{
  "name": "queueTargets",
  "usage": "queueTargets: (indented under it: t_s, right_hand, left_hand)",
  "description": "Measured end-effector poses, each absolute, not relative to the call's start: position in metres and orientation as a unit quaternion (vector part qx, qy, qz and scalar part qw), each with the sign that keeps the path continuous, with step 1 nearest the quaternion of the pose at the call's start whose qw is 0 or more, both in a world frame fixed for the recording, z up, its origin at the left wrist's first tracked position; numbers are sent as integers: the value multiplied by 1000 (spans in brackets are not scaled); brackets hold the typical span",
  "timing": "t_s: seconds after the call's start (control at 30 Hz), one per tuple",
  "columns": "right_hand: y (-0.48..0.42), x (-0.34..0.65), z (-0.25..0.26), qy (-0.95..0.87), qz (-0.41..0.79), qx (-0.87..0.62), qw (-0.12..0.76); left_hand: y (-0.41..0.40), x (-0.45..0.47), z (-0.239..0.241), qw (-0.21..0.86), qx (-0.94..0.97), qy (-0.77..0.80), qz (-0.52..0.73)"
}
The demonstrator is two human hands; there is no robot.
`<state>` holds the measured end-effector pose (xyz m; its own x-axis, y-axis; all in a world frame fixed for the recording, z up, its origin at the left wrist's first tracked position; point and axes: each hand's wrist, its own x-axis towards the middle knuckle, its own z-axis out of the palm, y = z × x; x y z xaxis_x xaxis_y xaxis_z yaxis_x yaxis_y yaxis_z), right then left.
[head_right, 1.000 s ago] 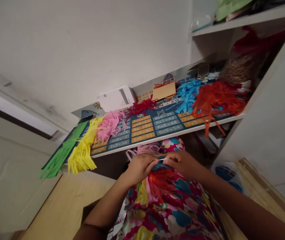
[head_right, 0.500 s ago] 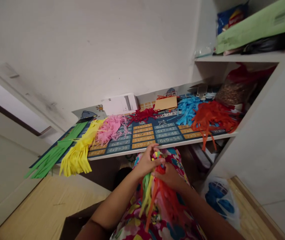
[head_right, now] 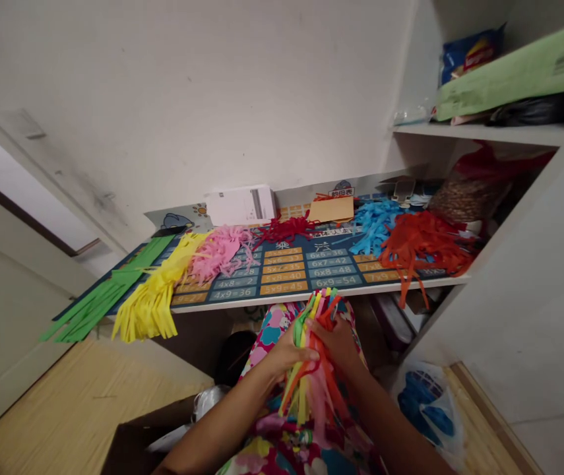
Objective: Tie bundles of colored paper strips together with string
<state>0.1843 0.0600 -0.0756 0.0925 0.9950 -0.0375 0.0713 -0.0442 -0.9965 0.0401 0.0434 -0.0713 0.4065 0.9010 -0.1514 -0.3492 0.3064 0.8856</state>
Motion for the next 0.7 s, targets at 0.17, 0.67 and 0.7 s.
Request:
queueTargets:
  t_s: [0.17,0.67,0.7]
  right_hand:
    - [60,181,-76,-515,476,-535,471]
    - [50,174,-59,-542,459,-552,438]
    - [50,174,-58,-544,465,-550,431]
  left_hand:
    - [46,39,-83,702,430,398,405]
    - [34,46,-80,739,399,367,400]
    - [35,47,-80,729,411,375,399]
